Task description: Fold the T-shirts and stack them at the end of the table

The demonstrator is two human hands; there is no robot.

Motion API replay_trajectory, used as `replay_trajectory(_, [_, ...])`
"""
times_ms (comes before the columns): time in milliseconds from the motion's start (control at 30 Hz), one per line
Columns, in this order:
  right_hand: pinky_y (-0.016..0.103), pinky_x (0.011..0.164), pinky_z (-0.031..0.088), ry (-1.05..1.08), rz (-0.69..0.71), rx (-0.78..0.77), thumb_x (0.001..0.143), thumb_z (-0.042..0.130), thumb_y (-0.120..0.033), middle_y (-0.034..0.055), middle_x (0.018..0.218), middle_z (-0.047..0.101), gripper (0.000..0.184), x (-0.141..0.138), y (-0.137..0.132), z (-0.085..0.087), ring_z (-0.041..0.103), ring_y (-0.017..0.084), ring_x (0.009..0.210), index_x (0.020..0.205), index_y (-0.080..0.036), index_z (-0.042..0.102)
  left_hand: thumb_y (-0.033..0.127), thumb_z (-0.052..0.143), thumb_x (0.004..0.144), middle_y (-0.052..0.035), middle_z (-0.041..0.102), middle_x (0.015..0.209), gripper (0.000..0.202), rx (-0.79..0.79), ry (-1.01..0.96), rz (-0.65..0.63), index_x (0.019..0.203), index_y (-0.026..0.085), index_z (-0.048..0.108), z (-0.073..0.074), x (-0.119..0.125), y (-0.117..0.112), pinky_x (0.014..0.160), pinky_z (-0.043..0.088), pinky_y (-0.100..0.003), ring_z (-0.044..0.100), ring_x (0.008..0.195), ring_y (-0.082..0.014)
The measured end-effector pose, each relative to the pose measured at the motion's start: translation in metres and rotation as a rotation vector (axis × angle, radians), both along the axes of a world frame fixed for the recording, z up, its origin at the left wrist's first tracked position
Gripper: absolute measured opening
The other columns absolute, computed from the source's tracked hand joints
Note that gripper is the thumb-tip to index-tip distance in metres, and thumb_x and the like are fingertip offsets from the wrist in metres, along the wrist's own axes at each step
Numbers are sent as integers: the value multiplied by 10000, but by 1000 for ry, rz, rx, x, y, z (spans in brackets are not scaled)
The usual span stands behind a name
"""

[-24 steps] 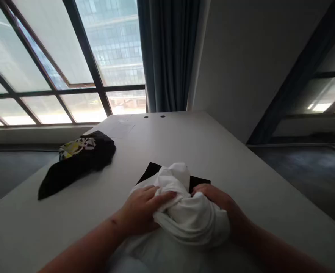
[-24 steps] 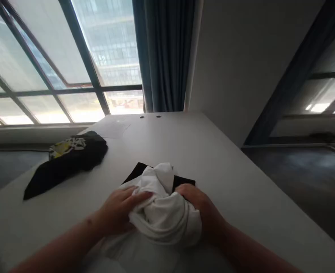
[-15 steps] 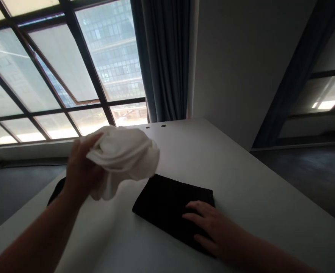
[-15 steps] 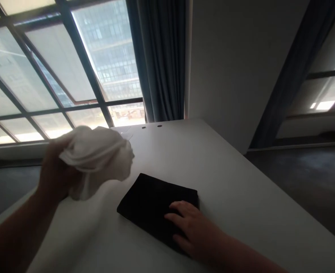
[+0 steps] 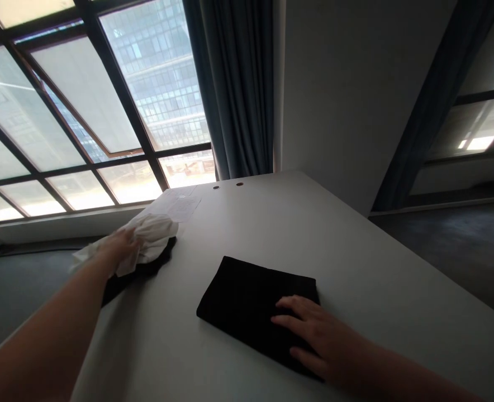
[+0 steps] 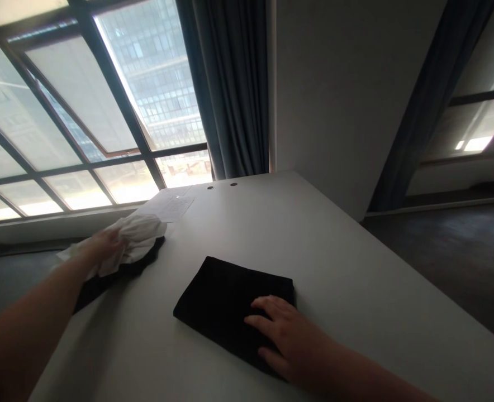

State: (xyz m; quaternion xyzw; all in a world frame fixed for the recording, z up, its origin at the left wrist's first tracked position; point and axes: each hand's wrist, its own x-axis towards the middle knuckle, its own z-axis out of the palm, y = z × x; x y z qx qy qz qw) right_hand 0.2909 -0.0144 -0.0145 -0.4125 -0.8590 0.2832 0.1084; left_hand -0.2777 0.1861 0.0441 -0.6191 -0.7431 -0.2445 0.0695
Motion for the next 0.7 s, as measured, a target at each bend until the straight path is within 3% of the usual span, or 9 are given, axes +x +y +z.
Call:
replay_trajectory(67, [577,1218,285,-19,-1,-15,910,631,-349,122,1580,455,547,0,0,-1,344,365,1495,1453,-291,600,558,588,872,-308,527,1462,733,-71,-39,88,1401,50,574,-51,-3,-7,1037,430,-644,516,1329,-498])
replay_trajectory(100, [577,1216,288,-31,1,-23,910,630,-349,122,1583,450,551,0,0,-1,342,366,1495,1457,-292,596,583,491,927,-294,468,1526,752,-86,-52,141,1482,77,504,-70,-4,-11,1071,388,-662,471,1378,-489])
replay_trajectory(133, [577,1215,290,-42,1,-29,911,627,-349,121,1586,447,553,0,1,-1,340,367,1496,1460,-294,592,600,415,958,-244,439,1571,746,-98,-66,209,1537,130,449,-84,-5,-15,1122,350,-636,437,1422,-447])
replay_trajectory(200, [575,1212,293,-57,2,-29,915,619,-351,123,1585,444,554,0,2,-1,341,366,1494,1464,-293,587,584,333,989,-189,422,1602,730,-104,-65,226,1581,160,385,-98,-9,-19,1182,310,-561,390,1473,-377])
replay_trajectory(300, [567,1207,301,-45,6,-19,915,618,-356,129,1564,463,536,0,5,0,368,360,1476,1446,-287,605,548,305,997,-167,443,1595,711,-97,-29,194,1578,147,395,-99,-13,-21,1199,312,-479,391,1479,-334])
replay_trajectory(400, [571,1201,303,-8,20,-27,887,657,-374,136,1549,473,563,1,7,0,383,367,1462,1441,-283,611,549,286,997,-178,463,1577,711,-115,-4,278,1579,159,403,-95,-11,-22,1173,340,-510,443,1437,-368])
replay_trajectory(567, [670,1214,158,-34,121,-37,665,859,-477,135,1615,378,868,2,5,2,266,455,1503,1472,-323,578,520,245,1009,-225,491,1532,711,-130,4,351,1596,136,360,-96,3,-29,1138,341,-578,483,1381,-422])
replay_trajectory(700, [650,1221,160,-34,132,52,767,766,-313,142,1583,421,719,1,2,0,325,401,1491,1464,-312,586,502,229,1024,-296,441,1530,720,-100,6,387,1591,73,337,-106,19,-42,1164,281,-577,405,1437,-426])
